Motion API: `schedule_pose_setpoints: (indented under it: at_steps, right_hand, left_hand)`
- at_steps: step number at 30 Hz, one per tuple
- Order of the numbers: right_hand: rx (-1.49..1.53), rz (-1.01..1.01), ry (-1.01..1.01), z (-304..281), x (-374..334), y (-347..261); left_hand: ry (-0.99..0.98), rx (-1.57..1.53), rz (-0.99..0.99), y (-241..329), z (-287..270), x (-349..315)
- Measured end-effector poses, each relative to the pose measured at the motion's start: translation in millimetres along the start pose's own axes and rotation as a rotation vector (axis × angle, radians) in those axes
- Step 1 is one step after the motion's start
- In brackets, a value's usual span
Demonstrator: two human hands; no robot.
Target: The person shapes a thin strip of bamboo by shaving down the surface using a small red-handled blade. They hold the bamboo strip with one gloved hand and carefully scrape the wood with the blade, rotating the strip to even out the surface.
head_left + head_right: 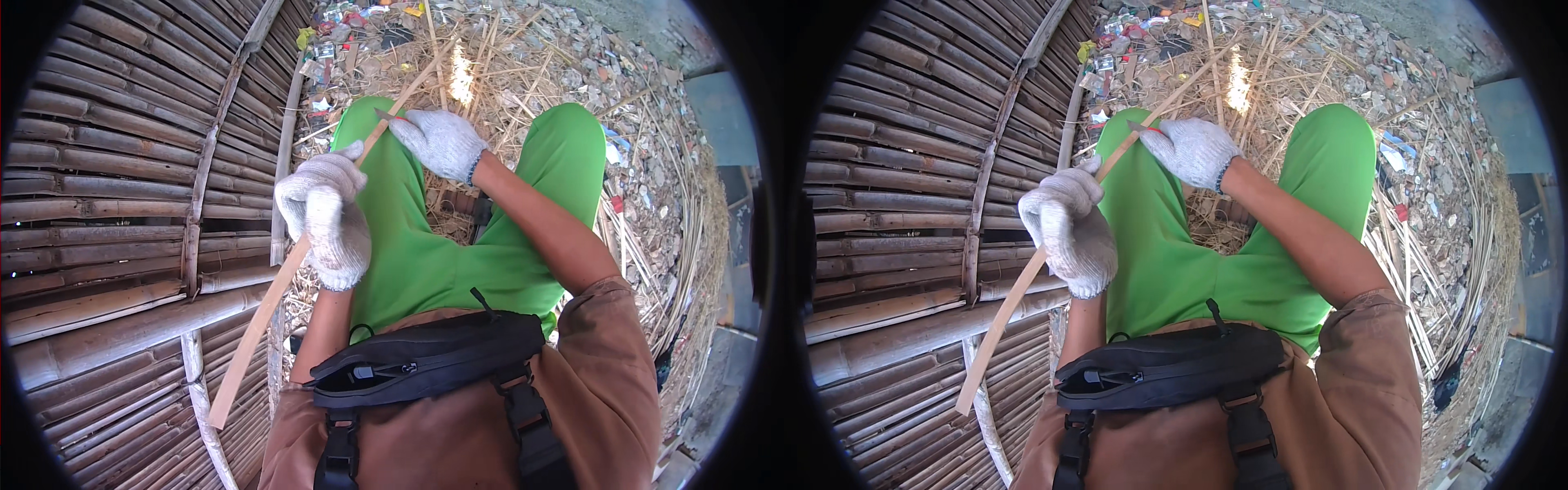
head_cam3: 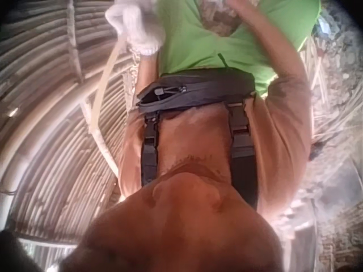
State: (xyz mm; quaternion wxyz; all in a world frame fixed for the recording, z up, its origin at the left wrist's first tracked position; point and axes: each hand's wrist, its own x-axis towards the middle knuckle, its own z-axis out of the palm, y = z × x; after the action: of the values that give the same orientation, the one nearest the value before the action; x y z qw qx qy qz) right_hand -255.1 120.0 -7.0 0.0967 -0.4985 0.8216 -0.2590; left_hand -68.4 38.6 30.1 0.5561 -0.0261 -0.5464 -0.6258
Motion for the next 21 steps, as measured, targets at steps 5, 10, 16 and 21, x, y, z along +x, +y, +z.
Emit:
schedule_pose_setpoints:
  at_steps: [5, 10, 16, 21]
  right_hand:
    - [0.038, 0.049, -0.114, -9, 3, 1]
    - [0.064, -0.003, -0.110, 1, 12, 14]
    - [0.049, 0.031, -0.171, -13, 11, 2]
    - [0.023, 0.021, -0.145, -14, 8, 5]
  left_hand:
    - [-0.777, 0.647, 0.069, 0, -46, 24]
    - [-1.081, 0.808, 0.346, -7, -31, 56]
    - [-0.844, 0.531, 0.183, -28, -45, 49]
    - [-0.559, 0.458, 0.109, -45, -51, 29]
